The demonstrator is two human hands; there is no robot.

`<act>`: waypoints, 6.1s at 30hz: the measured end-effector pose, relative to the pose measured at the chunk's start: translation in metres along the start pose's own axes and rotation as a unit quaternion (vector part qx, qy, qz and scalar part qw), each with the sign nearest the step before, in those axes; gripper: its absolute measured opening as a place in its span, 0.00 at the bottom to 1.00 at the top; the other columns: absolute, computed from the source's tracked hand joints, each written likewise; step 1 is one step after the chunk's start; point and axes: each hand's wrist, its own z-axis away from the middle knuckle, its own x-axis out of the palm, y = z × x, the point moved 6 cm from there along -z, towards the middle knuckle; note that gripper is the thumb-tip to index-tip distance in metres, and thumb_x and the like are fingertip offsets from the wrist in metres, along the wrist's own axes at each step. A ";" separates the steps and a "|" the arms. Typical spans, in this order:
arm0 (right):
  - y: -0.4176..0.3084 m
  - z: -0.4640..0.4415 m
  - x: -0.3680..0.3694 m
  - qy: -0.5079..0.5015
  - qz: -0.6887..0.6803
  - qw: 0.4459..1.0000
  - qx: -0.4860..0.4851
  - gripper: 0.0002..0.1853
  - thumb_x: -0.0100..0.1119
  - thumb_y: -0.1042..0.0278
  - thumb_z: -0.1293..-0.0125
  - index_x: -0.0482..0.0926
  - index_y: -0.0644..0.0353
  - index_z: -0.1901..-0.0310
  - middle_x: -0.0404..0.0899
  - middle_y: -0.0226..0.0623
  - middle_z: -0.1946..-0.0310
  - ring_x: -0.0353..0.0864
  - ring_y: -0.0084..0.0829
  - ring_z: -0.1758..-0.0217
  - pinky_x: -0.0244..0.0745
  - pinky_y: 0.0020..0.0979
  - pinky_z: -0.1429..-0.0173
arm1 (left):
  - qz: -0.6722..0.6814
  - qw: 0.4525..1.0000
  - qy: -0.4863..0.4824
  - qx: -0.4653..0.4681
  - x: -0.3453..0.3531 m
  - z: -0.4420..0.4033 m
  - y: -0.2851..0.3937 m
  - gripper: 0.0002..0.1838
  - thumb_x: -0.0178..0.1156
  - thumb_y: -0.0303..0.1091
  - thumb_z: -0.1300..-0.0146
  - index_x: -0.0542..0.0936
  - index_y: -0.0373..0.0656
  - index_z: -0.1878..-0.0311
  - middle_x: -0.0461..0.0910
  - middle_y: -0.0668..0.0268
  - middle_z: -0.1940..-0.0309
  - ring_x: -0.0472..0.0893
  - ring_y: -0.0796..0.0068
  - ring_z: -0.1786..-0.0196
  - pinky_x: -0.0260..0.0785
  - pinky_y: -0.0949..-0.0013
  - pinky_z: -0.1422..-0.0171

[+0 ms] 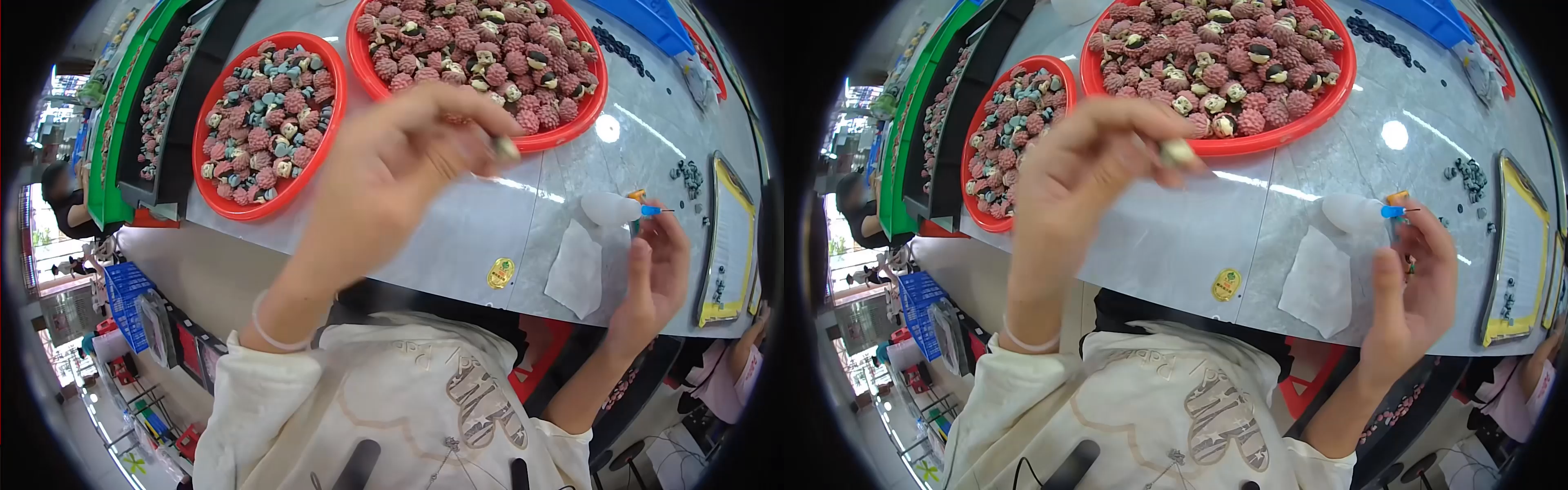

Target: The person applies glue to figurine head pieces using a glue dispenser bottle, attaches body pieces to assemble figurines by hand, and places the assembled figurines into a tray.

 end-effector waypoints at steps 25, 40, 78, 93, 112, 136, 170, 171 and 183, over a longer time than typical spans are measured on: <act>-0.007 0.002 -0.017 -0.201 -0.105 0.971 0.073 0.25 0.51 0.53 0.45 0.63 0.66 0.55 0.63 0.44 0.59 0.64 0.27 0.56 0.59 0.18 0.56 | 0.296 0.947 -0.055 -0.113 0.058 0.032 -0.051 0.21 0.52 0.42 0.46 0.67 0.34 0.57 0.71 0.52 0.61 0.75 0.73 0.66 0.69 0.77 0.65; -0.026 0.005 -0.013 -0.180 0.023 0.982 -0.059 0.24 0.48 0.56 0.44 0.66 0.73 0.58 0.66 0.50 0.62 0.68 0.38 0.57 0.69 0.34 0.55 | 0.269 0.953 -0.062 -0.126 0.058 0.032 -0.052 0.21 0.52 0.42 0.45 0.66 0.32 0.57 0.71 0.51 0.61 0.76 0.74 0.67 0.69 0.79 0.67; 0.031 -0.072 -0.094 0.041 0.246 0.968 -0.014 0.07 0.54 0.81 0.54 0.73 0.66 0.69 0.75 0.33 0.73 0.73 0.21 0.69 0.67 0.20 0.63 | 0.220 0.958 -0.021 -0.184 0.068 0.034 -0.048 0.16 0.58 0.38 0.49 0.68 0.36 0.65 0.70 0.59 0.67 0.73 0.75 0.70 0.65 0.81 0.71; 0.014 -0.042 -0.073 -0.057 -0.127 0.986 0.090 0.11 0.49 0.78 0.50 0.67 0.67 0.62 0.69 0.38 0.67 0.68 0.23 0.67 0.63 0.22 0.62 | 0.310 0.935 -0.041 -0.166 0.064 0.034 -0.050 0.14 0.57 0.30 0.49 0.69 0.32 0.61 0.72 0.54 0.64 0.75 0.71 0.64 0.70 0.75 0.64; -0.026 0.020 0.029 -0.215 -0.108 0.971 -0.007 0.11 0.59 0.77 0.54 0.69 0.69 0.68 0.72 0.48 0.71 0.74 0.31 0.69 0.68 0.23 0.62 | 0.241 0.959 -0.008 -0.152 0.062 0.034 -0.052 0.22 0.63 0.40 0.55 0.68 0.35 0.63 0.72 0.58 0.66 0.74 0.77 0.69 0.70 0.80 0.69; -0.040 0.035 0.034 -0.131 0.024 0.978 -0.160 0.08 0.57 0.78 0.52 0.71 0.69 0.69 0.71 0.48 0.75 0.75 0.28 0.77 0.69 0.17 0.76 | 0.207 0.977 -0.020 -0.055 0.059 0.036 -0.046 0.16 0.63 0.33 0.57 0.72 0.34 0.67 0.72 0.59 0.72 0.74 0.77 0.69 0.67 0.79 0.63; -0.018 0.033 0.016 -0.073 0.078 0.983 -0.147 0.18 0.48 0.57 0.42 0.71 0.68 0.63 0.67 0.40 0.70 0.63 0.28 0.70 0.58 0.24 0.69 | -0.653 0.747 0.089 0.083 -0.122 0.005 0.019 0.18 0.51 0.39 0.48 0.70 0.43 0.54 0.68 0.60 0.53 0.64 0.61 0.48 0.52 0.64 0.43; -0.018 0.033 0.016 -0.077 0.082 0.982 -0.152 0.16 0.49 0.60 0.43 0.71 0.67 0.64 0.67 0.39 0.71 0.63 0.28 0.71 0.58 0.23 0.69 | -0.637 0.764 0.052 0.088 -0.118 -0.001 0.012 0.18 0.51 0.39 0.48 0.70 0.43 0.54 0.68 0.61 0.53 0.63 0.60 0.48 0.52 0.64 0.43; -0.011 0.035 0.009 -0.069 0.085 0.985 -0.135 0.07 0.47 0.74 0.43 0.71 0.70 0.67 0.67 0.39 0.68 0.61 0.22 0.71 0.55 0.17 0.70 | -0.664 0.734 0.140 0.028 -0.125 0.031 0.034 0.14 0.57 0.33 0.53 0.73 0.43 0.60 0.72 0.64 0.62 0.71 0.67 0.58 0.63 0.70 0.55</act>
